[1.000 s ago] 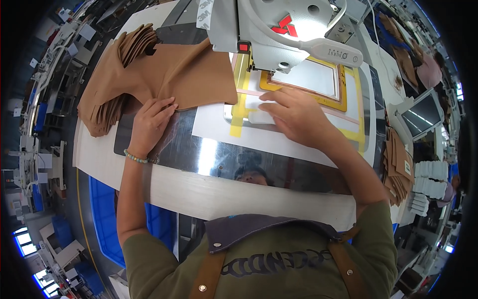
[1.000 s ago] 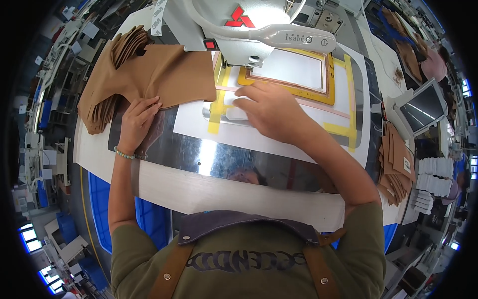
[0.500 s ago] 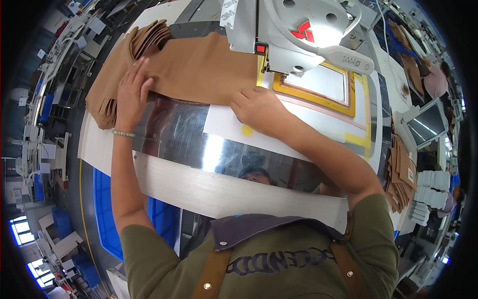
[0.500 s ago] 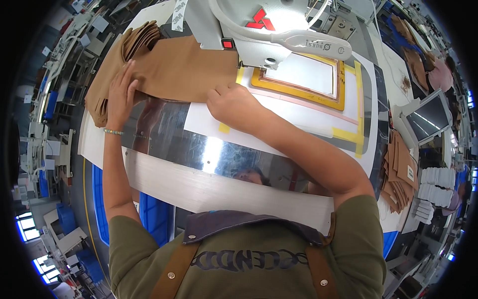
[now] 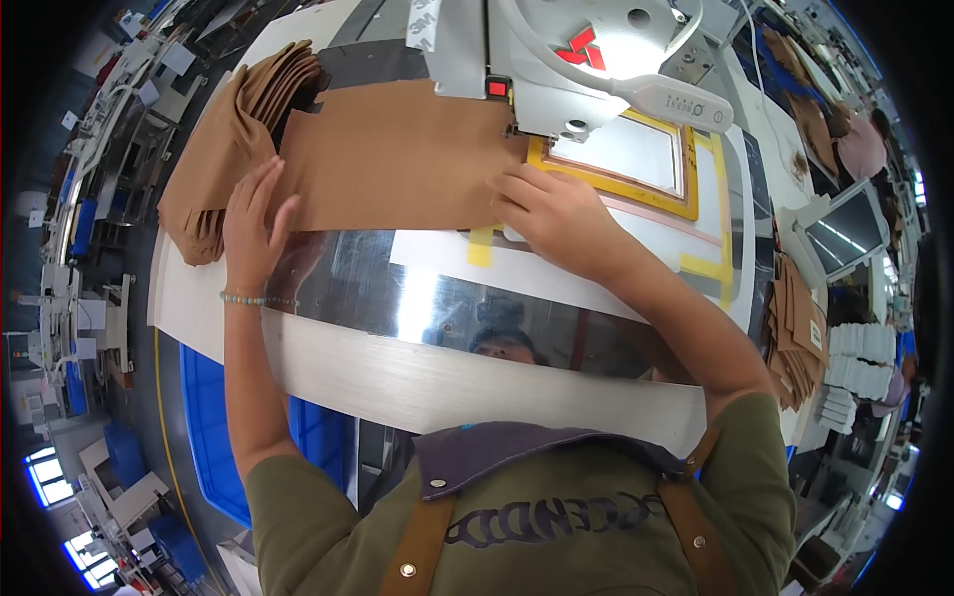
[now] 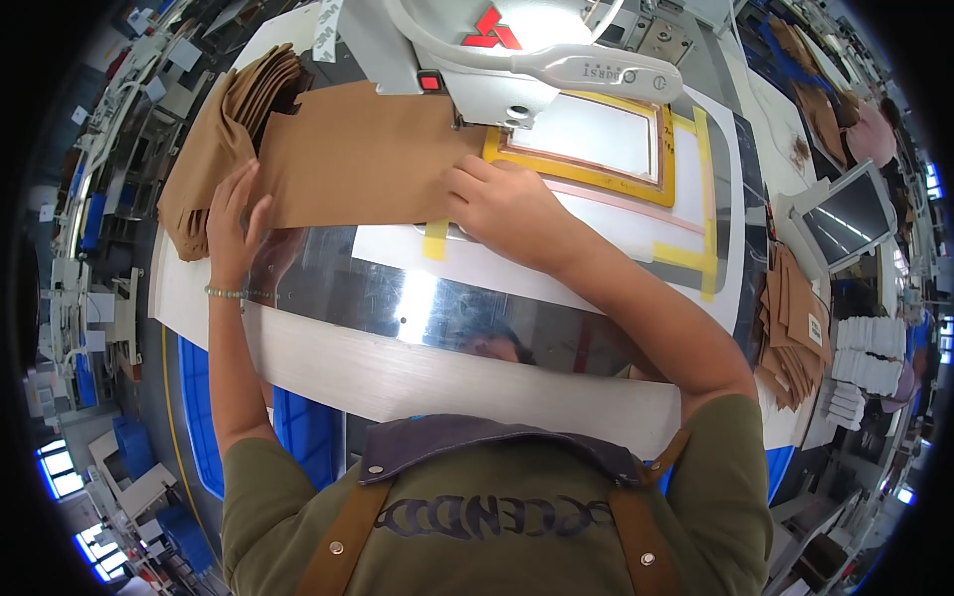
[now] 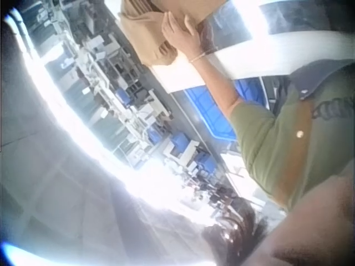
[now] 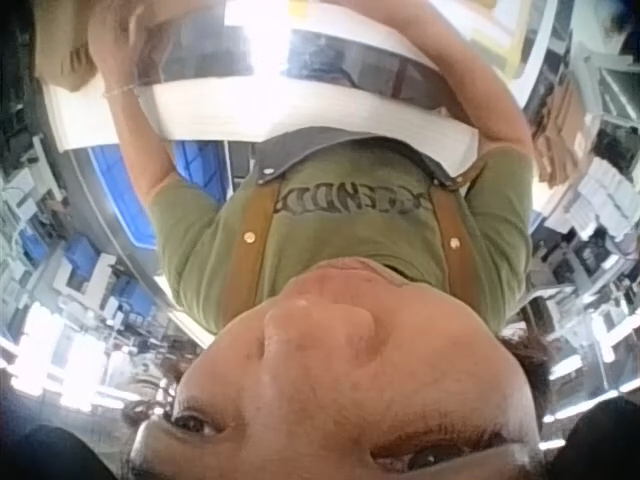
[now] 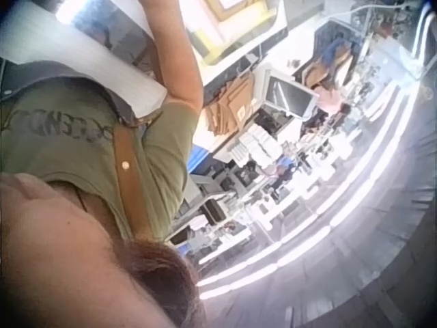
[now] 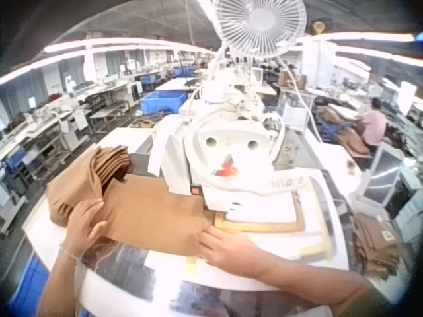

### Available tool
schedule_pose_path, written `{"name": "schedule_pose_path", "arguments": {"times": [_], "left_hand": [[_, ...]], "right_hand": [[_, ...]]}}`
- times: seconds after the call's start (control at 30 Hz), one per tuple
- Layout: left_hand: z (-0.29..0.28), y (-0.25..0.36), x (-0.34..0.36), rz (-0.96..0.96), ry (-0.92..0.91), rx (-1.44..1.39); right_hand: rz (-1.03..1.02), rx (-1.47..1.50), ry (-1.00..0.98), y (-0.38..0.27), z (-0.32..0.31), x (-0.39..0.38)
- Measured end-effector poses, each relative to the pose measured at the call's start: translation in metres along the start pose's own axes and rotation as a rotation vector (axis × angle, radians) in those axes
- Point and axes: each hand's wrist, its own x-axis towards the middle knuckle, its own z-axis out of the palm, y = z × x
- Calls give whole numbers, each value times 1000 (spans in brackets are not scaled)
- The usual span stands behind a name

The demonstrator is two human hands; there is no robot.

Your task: Stitching a leather label onto a brown leather piece using an industrial sewing machine.

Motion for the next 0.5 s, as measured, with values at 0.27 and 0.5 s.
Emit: {"name": "schedule_pose_path", "arguments": {"times": [0.27, 0.5], "left_hand": [[-27, 17, -45, 197, -313, 123], [-16, 12, -46, 121, -327, 258]], "right_hand": [[-10, -130, -43, -1, -3, -11], [136, -277, -132, -27, -4, -13]]}}
